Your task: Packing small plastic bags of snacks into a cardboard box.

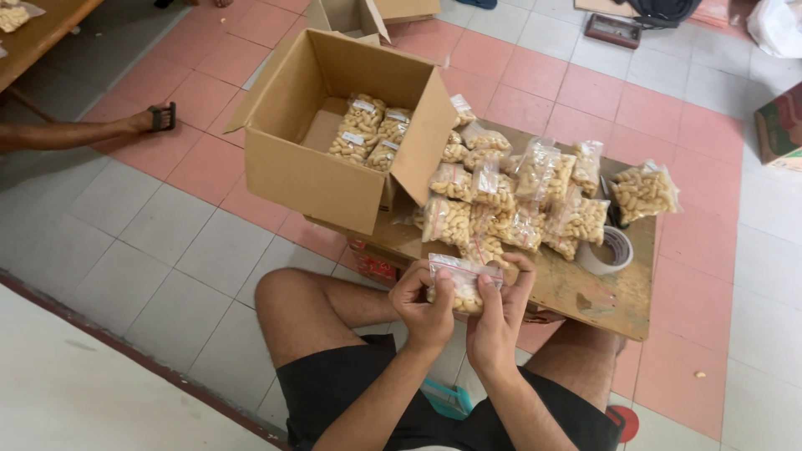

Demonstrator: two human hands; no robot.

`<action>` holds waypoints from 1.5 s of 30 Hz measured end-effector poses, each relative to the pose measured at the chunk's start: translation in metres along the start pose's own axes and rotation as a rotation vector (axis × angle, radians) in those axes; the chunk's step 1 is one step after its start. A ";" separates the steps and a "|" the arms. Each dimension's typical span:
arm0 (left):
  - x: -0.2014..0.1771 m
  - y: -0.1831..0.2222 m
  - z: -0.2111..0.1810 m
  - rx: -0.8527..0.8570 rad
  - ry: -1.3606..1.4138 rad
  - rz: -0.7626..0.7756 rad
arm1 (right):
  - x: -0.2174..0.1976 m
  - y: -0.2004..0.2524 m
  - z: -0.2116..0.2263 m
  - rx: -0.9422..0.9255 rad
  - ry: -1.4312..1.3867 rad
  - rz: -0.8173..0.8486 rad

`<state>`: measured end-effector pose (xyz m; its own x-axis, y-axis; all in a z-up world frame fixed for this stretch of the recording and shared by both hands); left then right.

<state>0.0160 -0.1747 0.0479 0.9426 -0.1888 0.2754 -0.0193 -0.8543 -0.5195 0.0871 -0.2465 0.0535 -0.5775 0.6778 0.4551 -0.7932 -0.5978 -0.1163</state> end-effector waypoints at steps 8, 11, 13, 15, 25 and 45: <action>-0.018 -0.019 -0.003 -0.012 -0.006 -0.040 | 0.012 -0.007 0.013 -0.300 0.384 0.288; -0.021 -0.026 -0.004 -0.107 0.063 -0.084 | 0.011 -0.004 0.019 -0.427 0.540 0.422; -0.025 -0.033 -0.003 -0.194 0.102 -0.129 | 0.008 -0.005 0.016 -0.483 0.605 0.517; -0.027 -0.037 0.003 -0.402 0.116 -0.103 | 0.002 -0.007 0.007 -0.598 0.925 0.623; -0.039 -0.037 0.031 -0.610 0.446 -0.104 | 0.018 -0.027 0.020 -0.601 0.815 0.804; -0.015 -0.045 -0.005 -0.094 0.125 0.485 | -0.025 -0.034 -0.033 -0.493 0.428 0.272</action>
<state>0.0009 -0.1355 0.0708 0.7710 -0.6258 0.1182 -0.4799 -0.6929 -0.5382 0.1220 -0.2293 0.0168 -0.7127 0.7011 -0.0225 -0.5466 -0.5752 -0.6086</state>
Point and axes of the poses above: each hand's wrist, its own y-axis away from the middle knuckle, its own x-axis out of the palm, z = x × y, the point moved 3 cm from there along -y, towards the middle knuckle, and after that the axes turned 2 degrees about y, right-handed, at the moved point
